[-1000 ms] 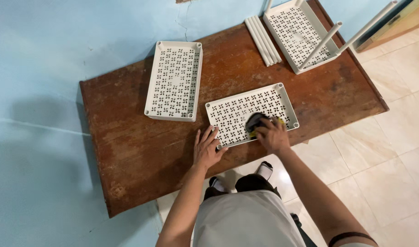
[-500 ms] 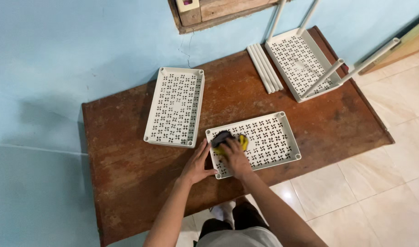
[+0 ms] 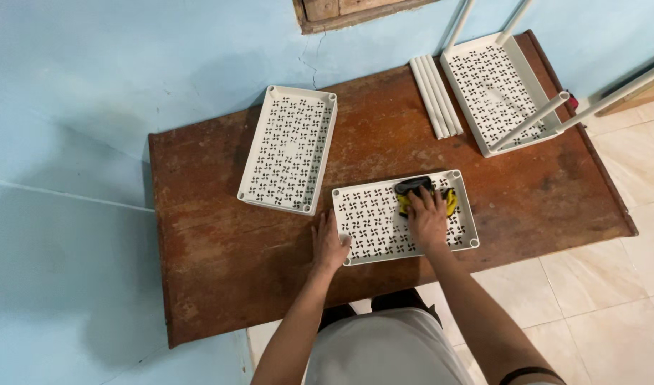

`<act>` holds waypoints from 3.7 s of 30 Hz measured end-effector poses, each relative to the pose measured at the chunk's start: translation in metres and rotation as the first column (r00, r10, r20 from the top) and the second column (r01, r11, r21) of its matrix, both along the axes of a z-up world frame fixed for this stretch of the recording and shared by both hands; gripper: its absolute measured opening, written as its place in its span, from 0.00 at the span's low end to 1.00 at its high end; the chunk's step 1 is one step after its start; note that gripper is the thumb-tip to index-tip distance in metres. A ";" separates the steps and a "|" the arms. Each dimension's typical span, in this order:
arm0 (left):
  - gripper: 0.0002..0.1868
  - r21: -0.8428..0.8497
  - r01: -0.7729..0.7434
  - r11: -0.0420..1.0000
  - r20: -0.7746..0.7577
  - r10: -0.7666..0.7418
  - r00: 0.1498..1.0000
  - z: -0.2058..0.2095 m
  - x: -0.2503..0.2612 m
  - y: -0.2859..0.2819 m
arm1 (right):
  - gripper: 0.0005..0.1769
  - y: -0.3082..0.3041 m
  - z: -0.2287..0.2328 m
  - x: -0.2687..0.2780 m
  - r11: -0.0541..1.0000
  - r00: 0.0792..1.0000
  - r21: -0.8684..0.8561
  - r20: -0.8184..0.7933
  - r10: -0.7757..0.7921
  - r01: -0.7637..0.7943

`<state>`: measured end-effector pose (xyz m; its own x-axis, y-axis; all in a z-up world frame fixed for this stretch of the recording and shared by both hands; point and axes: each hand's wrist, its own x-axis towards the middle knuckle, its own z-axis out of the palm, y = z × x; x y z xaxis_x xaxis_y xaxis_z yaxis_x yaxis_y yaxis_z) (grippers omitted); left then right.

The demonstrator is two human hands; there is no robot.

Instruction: The person wipes the surfaces of white plastic trays with a yellow cloth on a wooden table. They handle the trays one at a time, turning them over to clean both sides and edges, then place them back on the table.

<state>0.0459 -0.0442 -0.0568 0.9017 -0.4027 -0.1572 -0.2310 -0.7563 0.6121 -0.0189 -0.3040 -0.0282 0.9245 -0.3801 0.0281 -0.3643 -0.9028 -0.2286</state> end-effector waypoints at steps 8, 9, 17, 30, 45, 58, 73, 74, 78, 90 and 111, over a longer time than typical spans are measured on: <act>0.34 -0.424 -0.413 0.806 -0.200 0.361 0.911 0.007 -0.011 -0.017 | 0.29 0.085 0.012 0.005 0.813 0.866 0.297 0.154 0.477 -0.501; 0.34 -0.589 -0.265 0.764 -0.015 0.317 0.948 0.013 -0.012 -0.013 | 0.29 0.085 0.017 0.000 0.784 0.834 0.286 0.194 0.516 -0.551; 0.38 -0.822 -0.346 0.453 -0.283 0.201 0.938 0.074 -0.019 0.009 | 0.21 0.003 0.037 -0.047 0.990 0.931 0.134 0.365 -0.008 -0.044; 0.42 -0.833 0.007 0.554 0.105 0.145 0.984 0.152 -0.063 0.031 | 0.24 0.175 0.116 -0.030 0.908 0.653 0.221 0.753 0.074 -0.357; 0.45 -0.747 -0.097 0.657 0.083 0.237 0.968 0.157 -0.073 0.071 | 0.17 0.160 0.059 -0.059 0.920 0.764 0.382 0.618 -0.187 -0.084; 0.47 -0.676 0.011 0.737 0.238 0.203 0.950 0.165 -0.069 0.068 | 0.13 0.122 0.089 -0.025 0.879 0.673 0.460 0.691 -0.265 -0.125; 0.28 -0.574 0.198 0.794 0.588 0.232 0.775 0.188 -0.067 0.032 | 0.10 0.077 0.206 -0.029 0.833 0.719 0.324 0.684 0.121 -0.449; 0.28 -0.562 0.177 0.808 0.589 0.240 0.772 0.192 -0.070 0.025 | 0.11 0.087 0.218 -0.027 0.808 0.709 0.290 0.675 0.206 -0.512; 0.29 -0.460 0.131 0.878 0.672 0.248 0.698 0.201 -0.067 0.011 | 0.16 0.098 0.238 -0.029 0.717 0.642 0.246 0.683 0.349 -0.652; 0.41 -0.423 0.028 0.906 0.656 0.285 0.699 0.185 -0.090 0.019 | 0.15 -0.011 0.169 0.010 0.835 0.831 0.379 0.535 0.154 -0.398; 0.27 -0.539 -0.104 0.836 0.395 0.360 0.845 0.155 -0.106 0.093 | 0.11 -0.006 0.152 0.029 0.917 0.773 0.063 0.562 0.294 -0.395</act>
